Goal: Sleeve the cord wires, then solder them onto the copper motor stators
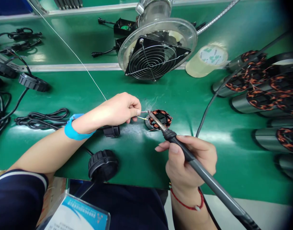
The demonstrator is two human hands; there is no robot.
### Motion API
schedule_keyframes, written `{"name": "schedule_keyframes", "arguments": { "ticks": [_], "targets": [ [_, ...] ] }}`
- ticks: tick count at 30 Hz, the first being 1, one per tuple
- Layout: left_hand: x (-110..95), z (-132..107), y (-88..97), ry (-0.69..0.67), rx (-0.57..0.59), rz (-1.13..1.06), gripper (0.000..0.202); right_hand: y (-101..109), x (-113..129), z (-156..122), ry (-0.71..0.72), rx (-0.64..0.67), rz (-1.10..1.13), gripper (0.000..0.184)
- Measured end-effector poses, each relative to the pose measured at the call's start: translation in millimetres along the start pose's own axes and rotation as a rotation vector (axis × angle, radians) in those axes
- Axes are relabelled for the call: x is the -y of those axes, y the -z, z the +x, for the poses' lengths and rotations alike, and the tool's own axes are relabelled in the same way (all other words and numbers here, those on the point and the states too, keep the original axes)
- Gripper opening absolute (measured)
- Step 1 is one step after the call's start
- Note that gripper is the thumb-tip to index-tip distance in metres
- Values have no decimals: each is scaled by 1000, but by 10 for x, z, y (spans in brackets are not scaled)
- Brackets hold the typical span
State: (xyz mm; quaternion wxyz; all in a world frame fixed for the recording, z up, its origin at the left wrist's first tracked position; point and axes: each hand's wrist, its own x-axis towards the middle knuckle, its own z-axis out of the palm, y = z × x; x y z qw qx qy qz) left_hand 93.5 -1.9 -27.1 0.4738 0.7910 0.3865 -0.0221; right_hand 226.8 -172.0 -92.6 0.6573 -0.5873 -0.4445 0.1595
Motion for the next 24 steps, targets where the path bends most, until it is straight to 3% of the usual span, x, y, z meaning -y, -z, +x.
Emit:
{"name": "schedule_keyframes", "arguments": {
  "ticks": [24],
  "targets": [
    [-7,9,2,13,10,-8,17,-24,16,9,-5,17,-18,19]
  ]
}}
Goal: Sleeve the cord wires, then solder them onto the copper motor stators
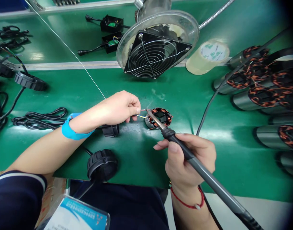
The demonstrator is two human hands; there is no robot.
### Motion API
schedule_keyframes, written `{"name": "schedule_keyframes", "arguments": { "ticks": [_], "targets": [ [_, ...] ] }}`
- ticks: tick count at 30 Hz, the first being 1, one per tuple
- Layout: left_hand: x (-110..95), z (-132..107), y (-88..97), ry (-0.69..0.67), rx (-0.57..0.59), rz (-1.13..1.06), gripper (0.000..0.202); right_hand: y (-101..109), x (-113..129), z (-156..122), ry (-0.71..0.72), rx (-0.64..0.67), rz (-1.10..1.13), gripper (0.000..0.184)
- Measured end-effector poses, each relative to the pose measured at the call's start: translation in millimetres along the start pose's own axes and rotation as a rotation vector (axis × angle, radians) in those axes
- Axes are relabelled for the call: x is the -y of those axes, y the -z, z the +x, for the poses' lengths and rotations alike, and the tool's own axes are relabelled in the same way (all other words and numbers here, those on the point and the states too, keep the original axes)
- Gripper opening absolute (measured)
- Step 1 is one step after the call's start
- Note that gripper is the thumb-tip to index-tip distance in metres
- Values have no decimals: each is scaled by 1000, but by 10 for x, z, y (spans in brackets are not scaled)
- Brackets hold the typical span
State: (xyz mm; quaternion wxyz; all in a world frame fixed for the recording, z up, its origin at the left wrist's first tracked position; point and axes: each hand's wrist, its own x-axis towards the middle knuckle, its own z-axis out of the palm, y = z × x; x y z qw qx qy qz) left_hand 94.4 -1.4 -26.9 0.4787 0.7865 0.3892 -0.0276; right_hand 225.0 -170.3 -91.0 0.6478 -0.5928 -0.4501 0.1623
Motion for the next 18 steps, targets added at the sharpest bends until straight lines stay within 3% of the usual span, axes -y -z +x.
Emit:
{"name": "schedule_keyframes", "arguments": {
  "ticks": [7,14,18],
  "targets": [
    [-4,0,7,0,-2,-16,16,3,-12,32,47,-31,8,24],
    [11,6,7,-12,2,-38,14,11,183,402,-29,201,-182,36],
    [-23,-8,11,-7,1,-39,14,-96,106,577,-13,271,-212,35]
  ]
}}
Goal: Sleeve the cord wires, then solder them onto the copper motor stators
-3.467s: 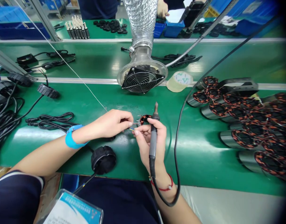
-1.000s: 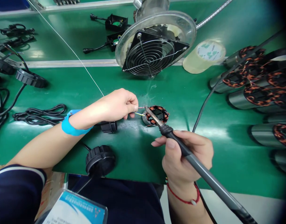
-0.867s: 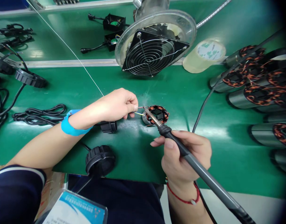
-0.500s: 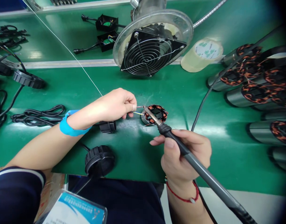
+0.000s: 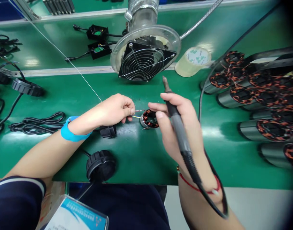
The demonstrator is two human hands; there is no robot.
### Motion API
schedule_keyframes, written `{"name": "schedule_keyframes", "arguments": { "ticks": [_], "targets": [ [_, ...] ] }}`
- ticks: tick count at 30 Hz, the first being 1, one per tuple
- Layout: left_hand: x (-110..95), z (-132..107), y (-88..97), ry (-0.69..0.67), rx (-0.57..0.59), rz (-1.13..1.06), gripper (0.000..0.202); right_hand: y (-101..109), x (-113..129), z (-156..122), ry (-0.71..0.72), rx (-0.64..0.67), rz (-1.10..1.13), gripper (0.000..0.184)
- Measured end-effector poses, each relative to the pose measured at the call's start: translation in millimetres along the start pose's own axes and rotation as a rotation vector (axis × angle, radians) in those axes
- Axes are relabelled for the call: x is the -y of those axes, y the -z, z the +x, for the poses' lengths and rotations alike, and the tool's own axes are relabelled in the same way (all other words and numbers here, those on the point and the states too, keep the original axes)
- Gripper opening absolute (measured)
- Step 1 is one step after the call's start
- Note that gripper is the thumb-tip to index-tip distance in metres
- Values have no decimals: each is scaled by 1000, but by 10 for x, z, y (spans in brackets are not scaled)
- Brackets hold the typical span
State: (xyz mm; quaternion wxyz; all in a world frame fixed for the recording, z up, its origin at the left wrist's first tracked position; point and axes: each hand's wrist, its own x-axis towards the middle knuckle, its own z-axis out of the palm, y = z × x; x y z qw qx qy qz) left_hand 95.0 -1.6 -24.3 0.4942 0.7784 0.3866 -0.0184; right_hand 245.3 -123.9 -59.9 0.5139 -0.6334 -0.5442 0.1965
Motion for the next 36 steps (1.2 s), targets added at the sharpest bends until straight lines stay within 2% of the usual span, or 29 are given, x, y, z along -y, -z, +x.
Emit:
{"name": "schedule_keyframes", "arguments": {
  "ticks": [3,6,18,22,26,31,36],
  "targets": [
    [-4,-5,1,0,-9,1,14,-129,-141,6,38,-40,11,48],
    [5,-4,1,-10,-12,3,13,-206,-225,-55,54,-28,-32,52],
    [28,2,2,-36,0,-31,16,-204,-219,-75,118,-27,-114,44],
    [65,0,7,-62,3,-33,17,-241,-195,-81,267,-70,-160,48],
    [98,2,8,-94,-1,-25,14,-299,-186,-68,373,-62,-225,43],
    [119,-17,-8,-129,-109,-27,10,-337,-212,-65,276,-41,-89,43],
    [59,-107,-7,-310,-138,115,15,-333,-195,-62,191,-61,65,45]
  ]
}}
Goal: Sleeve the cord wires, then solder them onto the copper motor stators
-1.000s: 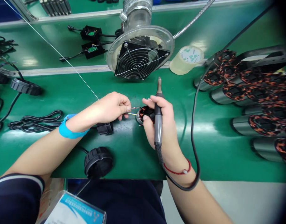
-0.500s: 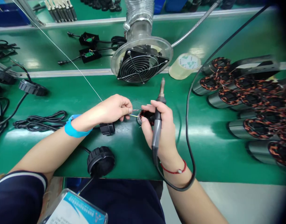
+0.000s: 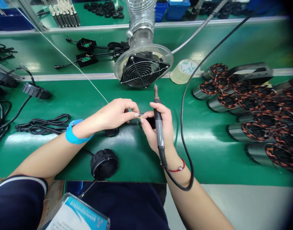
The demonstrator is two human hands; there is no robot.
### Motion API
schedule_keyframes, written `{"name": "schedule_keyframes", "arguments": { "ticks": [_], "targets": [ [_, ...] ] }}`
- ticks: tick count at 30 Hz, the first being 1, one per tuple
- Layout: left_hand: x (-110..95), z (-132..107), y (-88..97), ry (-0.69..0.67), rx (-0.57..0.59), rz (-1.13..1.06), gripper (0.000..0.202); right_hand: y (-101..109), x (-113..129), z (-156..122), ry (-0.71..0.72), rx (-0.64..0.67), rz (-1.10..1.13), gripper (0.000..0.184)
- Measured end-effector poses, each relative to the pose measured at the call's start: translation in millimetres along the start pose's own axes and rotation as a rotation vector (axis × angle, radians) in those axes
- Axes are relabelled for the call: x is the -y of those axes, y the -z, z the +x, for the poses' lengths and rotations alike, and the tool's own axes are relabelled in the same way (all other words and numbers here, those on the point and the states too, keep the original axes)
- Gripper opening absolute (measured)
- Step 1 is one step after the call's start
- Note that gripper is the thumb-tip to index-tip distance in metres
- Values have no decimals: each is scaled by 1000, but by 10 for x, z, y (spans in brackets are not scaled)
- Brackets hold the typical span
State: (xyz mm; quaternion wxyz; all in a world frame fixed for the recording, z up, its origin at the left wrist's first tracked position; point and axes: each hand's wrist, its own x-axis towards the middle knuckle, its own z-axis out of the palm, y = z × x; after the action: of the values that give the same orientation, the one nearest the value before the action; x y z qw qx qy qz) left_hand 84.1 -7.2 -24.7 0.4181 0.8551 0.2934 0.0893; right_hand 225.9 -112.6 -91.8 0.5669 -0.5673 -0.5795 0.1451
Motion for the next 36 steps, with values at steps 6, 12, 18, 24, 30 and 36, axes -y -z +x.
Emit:
{"name": "schedule_keyframes", "arguments": {
  "ticks": [6,12,18,24,30,36],
  "targets": [
    [-81,-57,6,-93,10,163,18,-6,8,2,-43,-4,87,45],
    [-59,-20,-48,-11,-90,157,18,26,-24,-12,-116,26,62,44],
    [-41,38,-51,67,-37,220,16,102,-67,14,-23,107,-163,46],
    [-14,72,-25,62,-5,245,16,41,-53,110,-60,69,-295,38],
    [26,73,-32,24,-8,250,18,173,53,25,-122,-2,-225,39],
    [37,67,-57,4,-24,288,16,279,257,-306,-199,-200,-123,27]
  ]
}}
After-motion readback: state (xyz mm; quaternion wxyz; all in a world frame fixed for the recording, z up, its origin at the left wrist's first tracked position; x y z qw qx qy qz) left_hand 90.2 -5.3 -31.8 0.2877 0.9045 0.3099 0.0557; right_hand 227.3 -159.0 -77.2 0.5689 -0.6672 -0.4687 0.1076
